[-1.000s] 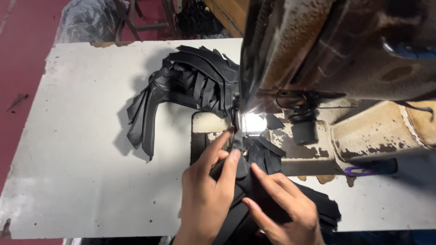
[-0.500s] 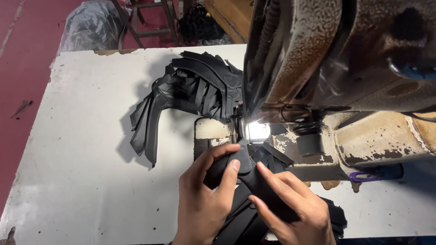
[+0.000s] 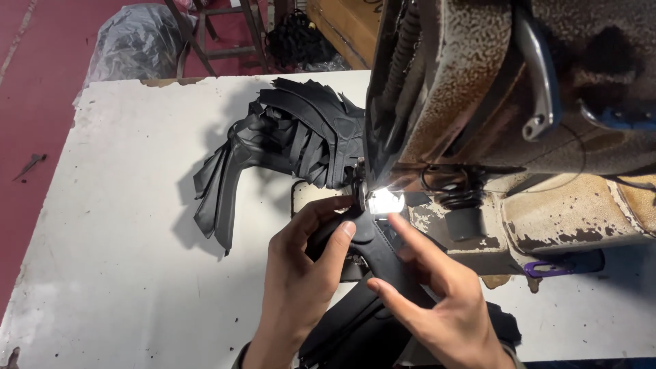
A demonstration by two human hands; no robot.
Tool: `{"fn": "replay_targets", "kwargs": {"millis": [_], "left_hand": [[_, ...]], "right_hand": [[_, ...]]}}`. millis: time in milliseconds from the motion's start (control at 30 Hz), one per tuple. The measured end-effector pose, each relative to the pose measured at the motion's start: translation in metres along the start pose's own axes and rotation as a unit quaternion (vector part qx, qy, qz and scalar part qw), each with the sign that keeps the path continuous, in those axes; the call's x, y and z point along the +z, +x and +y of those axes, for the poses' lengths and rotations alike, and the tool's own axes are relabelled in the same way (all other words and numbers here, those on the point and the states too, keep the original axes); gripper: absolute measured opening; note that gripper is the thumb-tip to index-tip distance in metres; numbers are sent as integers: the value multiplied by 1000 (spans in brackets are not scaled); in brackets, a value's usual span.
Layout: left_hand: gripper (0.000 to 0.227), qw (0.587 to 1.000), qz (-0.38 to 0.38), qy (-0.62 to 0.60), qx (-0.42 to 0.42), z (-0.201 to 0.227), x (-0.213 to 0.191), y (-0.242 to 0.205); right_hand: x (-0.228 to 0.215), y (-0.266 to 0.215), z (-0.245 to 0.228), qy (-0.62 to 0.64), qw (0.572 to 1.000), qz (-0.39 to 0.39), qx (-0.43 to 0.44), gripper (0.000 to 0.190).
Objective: Sewing black synthetic material components together using an industrial sewing machine to form parts of a shoe.
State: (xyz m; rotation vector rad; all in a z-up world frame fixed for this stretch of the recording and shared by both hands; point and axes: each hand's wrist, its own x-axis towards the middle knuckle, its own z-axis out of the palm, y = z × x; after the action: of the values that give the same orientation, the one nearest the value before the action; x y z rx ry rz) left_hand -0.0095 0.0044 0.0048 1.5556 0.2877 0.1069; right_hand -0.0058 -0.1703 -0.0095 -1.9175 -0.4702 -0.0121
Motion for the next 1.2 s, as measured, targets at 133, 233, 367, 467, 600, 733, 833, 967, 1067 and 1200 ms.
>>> {"fn": "replay_targets", "kwargs": {"millis": [133,233,367,467,600,733,833,967,1067,1200], "left_hand": [[31,1000,7,-8,-7,-1,-1,3],[31,1000,5,17,8,1,-2,8],[29,999,2,33,5,4,-2,16],[29,998,-34,5,56,-3,-5,28],[27,988,-66,55,124,4,-4,41],[28,985,-58,59,149,0,-1,40],[27,996,-26,26,78,-11,2,32],[22,998,48,10,43,-10,10,17],[19,993,97,45,51,-13,18,5],[18,974,142,131,122,-20,23,-10]], "right_hand": [[5,0,-10,-63,997,38,-25,63],[10,0,-8,-77,994,59,-47,61],[15,2,-8,-99,991,79,-48,60],[17,6,-9,-106,990,85,-48,59],[16,12,-9,-114,988,90,-50,57],[8,23,-7,-109,989,78,-58,56],[2,28,-1,-121,990,60,-43,53],[-2,34,0,-156,987,47,3,54],[-6,38,2,-171,984,40,-9,45],[3,29,-3,-229,956,143,-117,29]]}}
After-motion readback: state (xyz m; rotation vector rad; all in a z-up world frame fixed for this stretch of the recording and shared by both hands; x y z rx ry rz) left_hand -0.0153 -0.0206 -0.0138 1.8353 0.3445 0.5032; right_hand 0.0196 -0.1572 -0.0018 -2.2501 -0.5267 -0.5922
